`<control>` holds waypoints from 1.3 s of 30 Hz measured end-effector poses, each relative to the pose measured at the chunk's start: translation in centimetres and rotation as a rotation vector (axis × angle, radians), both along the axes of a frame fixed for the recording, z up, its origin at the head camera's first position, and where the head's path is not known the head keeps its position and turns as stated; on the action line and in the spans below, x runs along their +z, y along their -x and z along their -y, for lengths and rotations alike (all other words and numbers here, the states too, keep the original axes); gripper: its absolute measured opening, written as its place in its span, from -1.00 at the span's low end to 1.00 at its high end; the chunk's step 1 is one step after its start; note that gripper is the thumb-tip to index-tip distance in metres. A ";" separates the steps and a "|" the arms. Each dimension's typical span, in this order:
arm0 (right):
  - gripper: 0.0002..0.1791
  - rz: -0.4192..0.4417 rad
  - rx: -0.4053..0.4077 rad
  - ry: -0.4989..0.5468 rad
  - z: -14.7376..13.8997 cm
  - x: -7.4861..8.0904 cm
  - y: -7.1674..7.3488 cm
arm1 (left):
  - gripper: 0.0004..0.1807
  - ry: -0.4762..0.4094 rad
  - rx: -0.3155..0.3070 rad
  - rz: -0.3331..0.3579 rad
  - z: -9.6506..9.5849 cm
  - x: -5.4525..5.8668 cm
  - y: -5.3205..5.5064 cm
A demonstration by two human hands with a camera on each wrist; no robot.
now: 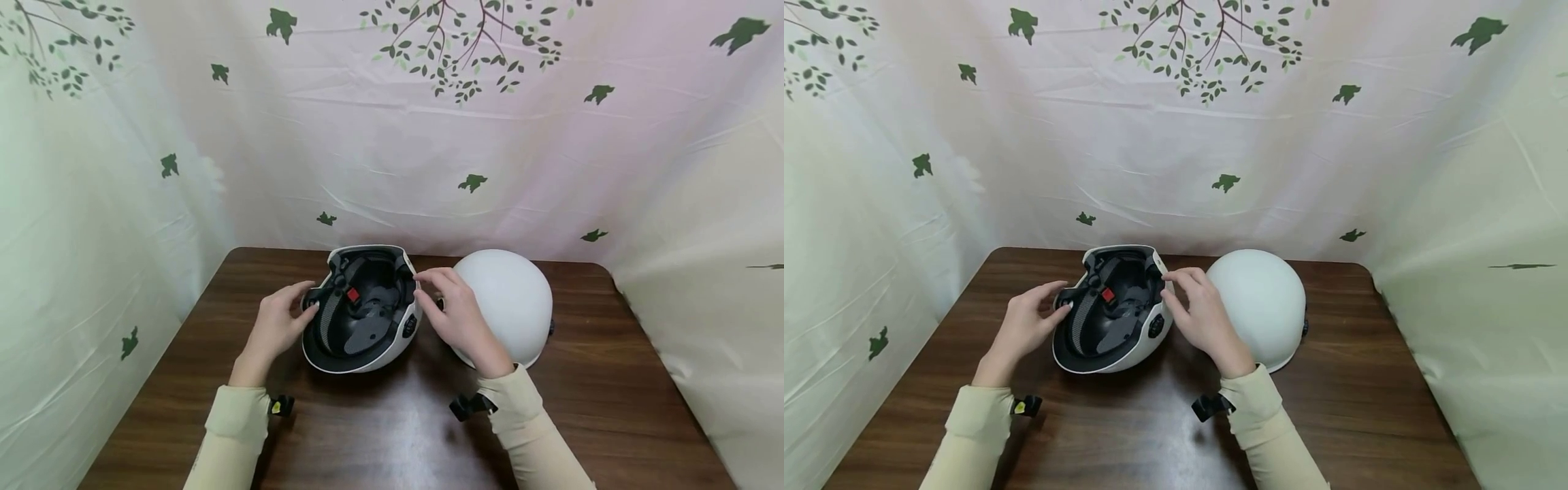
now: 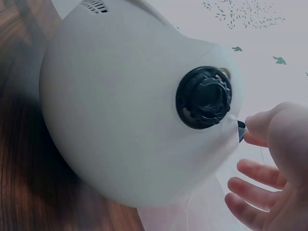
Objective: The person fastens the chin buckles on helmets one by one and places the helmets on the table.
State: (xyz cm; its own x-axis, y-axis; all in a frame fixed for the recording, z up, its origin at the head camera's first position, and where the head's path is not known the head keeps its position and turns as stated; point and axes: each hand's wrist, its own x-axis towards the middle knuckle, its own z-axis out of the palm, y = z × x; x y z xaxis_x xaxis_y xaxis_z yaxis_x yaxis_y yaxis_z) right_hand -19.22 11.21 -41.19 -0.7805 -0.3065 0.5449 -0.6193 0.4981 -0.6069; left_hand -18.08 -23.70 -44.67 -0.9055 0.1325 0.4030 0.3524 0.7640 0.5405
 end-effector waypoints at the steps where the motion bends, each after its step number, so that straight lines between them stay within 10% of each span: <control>1: -0.72 0.007 0.003 -0.002 0.0 0.0 0.0 | -0.48 -0.020 -0.007 0.026 0.0 -0.1 0.0; 11: -0.58 0.002 0.040 -0.016 0.2 0.0 -0.2 | -0.38 -0.117 -0.062 0.281 0.2 -1.8 0.1; 26: -0.43 0.047 0.035 -0.027 -0.2 -0.4 -0.5 | -0.43 -0.157 -0.138 0.333 -2.3 -4.6 0.3; 39: -0.32 0.143 0.000 -0.083 -1.4 0.2 -0.7 | -0.47 -0.193 -0.200 0.371 -4.1 -4.9 0.0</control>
State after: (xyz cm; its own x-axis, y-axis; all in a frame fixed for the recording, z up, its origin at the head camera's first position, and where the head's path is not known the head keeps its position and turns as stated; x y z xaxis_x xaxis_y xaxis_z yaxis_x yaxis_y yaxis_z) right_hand -18.51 12.58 -40.99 -0.8482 -0.3456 0.4013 -0.5296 0.5502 -0.6456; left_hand -18.04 -19.60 -49.61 -0.9575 0.2735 0.0912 0.2386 0.5740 0.7833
